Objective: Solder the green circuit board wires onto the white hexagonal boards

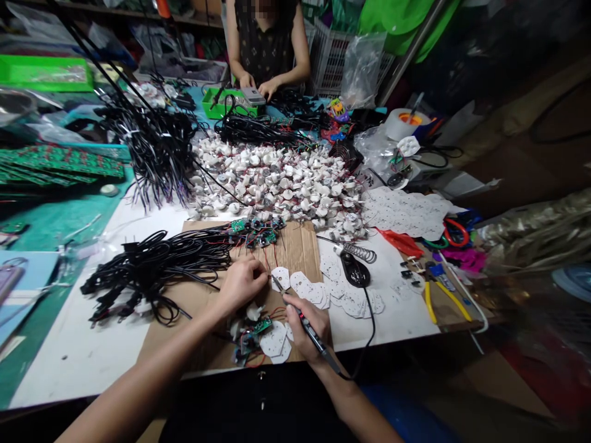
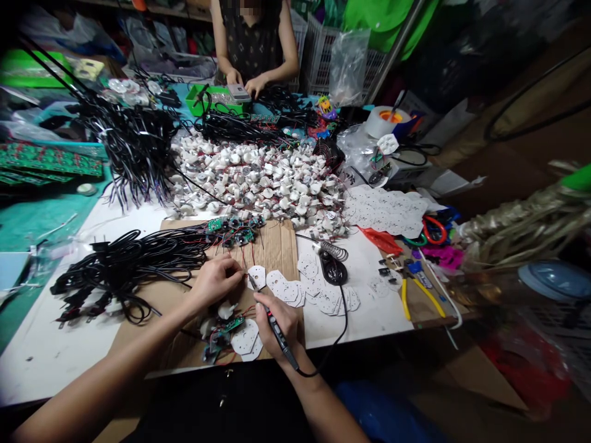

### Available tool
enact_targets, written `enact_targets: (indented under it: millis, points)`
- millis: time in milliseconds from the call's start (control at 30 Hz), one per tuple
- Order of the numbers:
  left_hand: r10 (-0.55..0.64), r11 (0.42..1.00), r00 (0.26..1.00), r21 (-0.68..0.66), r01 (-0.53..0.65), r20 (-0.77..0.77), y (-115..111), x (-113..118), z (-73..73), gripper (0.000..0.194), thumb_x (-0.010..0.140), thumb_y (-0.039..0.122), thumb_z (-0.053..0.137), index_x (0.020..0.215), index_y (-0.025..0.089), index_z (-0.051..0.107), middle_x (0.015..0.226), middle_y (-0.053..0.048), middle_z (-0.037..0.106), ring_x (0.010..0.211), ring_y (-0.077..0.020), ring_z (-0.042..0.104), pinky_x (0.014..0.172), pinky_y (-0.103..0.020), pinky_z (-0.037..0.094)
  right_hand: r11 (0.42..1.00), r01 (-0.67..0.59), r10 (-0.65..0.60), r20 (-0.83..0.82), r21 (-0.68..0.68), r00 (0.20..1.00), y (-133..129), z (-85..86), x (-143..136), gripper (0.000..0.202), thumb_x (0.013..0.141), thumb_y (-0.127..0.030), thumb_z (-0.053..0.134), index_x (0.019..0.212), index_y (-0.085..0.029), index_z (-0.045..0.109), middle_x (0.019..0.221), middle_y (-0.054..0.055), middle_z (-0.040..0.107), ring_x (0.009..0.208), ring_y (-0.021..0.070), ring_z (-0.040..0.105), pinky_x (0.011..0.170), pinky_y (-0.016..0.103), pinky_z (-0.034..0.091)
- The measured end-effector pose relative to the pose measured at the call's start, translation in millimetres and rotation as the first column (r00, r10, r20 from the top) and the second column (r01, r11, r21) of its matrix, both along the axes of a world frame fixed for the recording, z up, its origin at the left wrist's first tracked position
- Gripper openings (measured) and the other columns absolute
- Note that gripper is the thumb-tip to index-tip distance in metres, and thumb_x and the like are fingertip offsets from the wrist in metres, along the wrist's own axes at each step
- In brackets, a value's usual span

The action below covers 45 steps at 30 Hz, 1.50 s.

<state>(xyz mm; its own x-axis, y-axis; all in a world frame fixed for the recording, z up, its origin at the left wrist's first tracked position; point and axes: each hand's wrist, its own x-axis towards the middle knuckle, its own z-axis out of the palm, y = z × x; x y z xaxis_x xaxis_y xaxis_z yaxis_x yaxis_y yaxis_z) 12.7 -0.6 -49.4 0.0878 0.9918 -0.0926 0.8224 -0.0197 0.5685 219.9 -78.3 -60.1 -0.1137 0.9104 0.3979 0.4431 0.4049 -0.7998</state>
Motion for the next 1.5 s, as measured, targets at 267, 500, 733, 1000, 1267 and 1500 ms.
enact_targets:
  millis: [267,500,733,1000,1267,1500]
  points:
    - [-0.009,1.0,0.999,-0.009,0.009,-0.035,0,1,0.7,0.014,0.085,0.022,0.061,0.075,0.019,0.072,0.083,-0.004,0.067,0.08,-0.0189,0.062,0.071,-0.029,0.043,1.0,-0.004,0.004,-0.005,-0.008,1.0,-1,-2.7,0,0.025,0.099,-0.017,0.056,0.115,-0.02,0.076,0.087,0.005,0.081,0.073,0.0181,0.079,0.072,0.028,0.066]
    - [-0.023,1.0,0.998,-0.017,0.022,-0.063,1,1,2.4,0.013,0.084,0.022,0.062,0.075,0.019,0.071,0.084,-0.005,0.067,0.082,-0.0193,0.062,0.072,-0.029,0.042,0.995,0.033,-0.046,-0.136,-0.096,0.99,-6,-10.5,0,0.027,0.101,-0.023,0.055,0.119,-0.02,0.075,0.094,0.007,0.082,0.074,0.0185,0.08,0.065,0.026,0.067]
    - [-0.019,1.0,0.997,-0.017,0.018,-0.068,0,1,1.8,0.013,0.084,0.021,0.061,0.076,0.019,0.071,0.084,-0.005,0.068,0.081,-0.0191,0.062,0.072,-0.029,0.042,0.993,0.047,-0.067,-0.187,-0.111,0.98,-8,-12.0,-1,0.027,0.102,-0.025,0.055,0.118,-0.019,0.075,0.084,0.006,0.081,0.07,0.0177,0.08,0.061,0.024,0.067]
    - [-0.024,1.0,0.997,-0.004,0.023,-0.07,1,0,-1.1,0.013,0.084,0.02,0.062,0.074,0.019,0.07,0.083,-0.004,0.067,0.081,-0.018,0.062,0.072,-0.028,0.041,0.992,0.04,-0.06,-0.17,-0.116,0.984,-6,-9.7,1,0.027,0.102,-0.026,0.055,0.119,-0.02,0.075,0.081,0.004,0.08,0.067,0.0174,0.079,0.06,0.024,0.066]
    - [-0.008,1.0,0.998,0.019,0.009,-0.056,0,1,-0.3,0.011,0.084,0.02,0.065,0.074,0.019,0.071,0.083,-0.004,0.068,0.082,-0.0192,0.064,0.073,-0.028,0.042,0.994,0.054,-0.07,-0.175,-0.097,0.982,-5,-7.9,1,0.027,0.101,-0.025,0.056,0.119,-0.021,0.076,0.083,0.005,0.081,0.065,0.017,0.079,0.059,0.024,0.065]
    - [-0.01,0.999,0.998,0.04,0.013,-0.061,2,5,0.1,0.018,0.091,0.026,0.064,0.077,0.018,0.073,0.083,-0.005,0.068,0.084,-0.0189,0.064,0.076,-0.029,0.043,0.99,0.087,-0.11,-0.211,-0.114,0.971,-6,-12.2,0,0.028,0.103,-0.03,0.055,0.118,-0.02,0.076,0.081,0.005,0.08,0.066,0.0176,0.079,0.06,0.024,0.066]
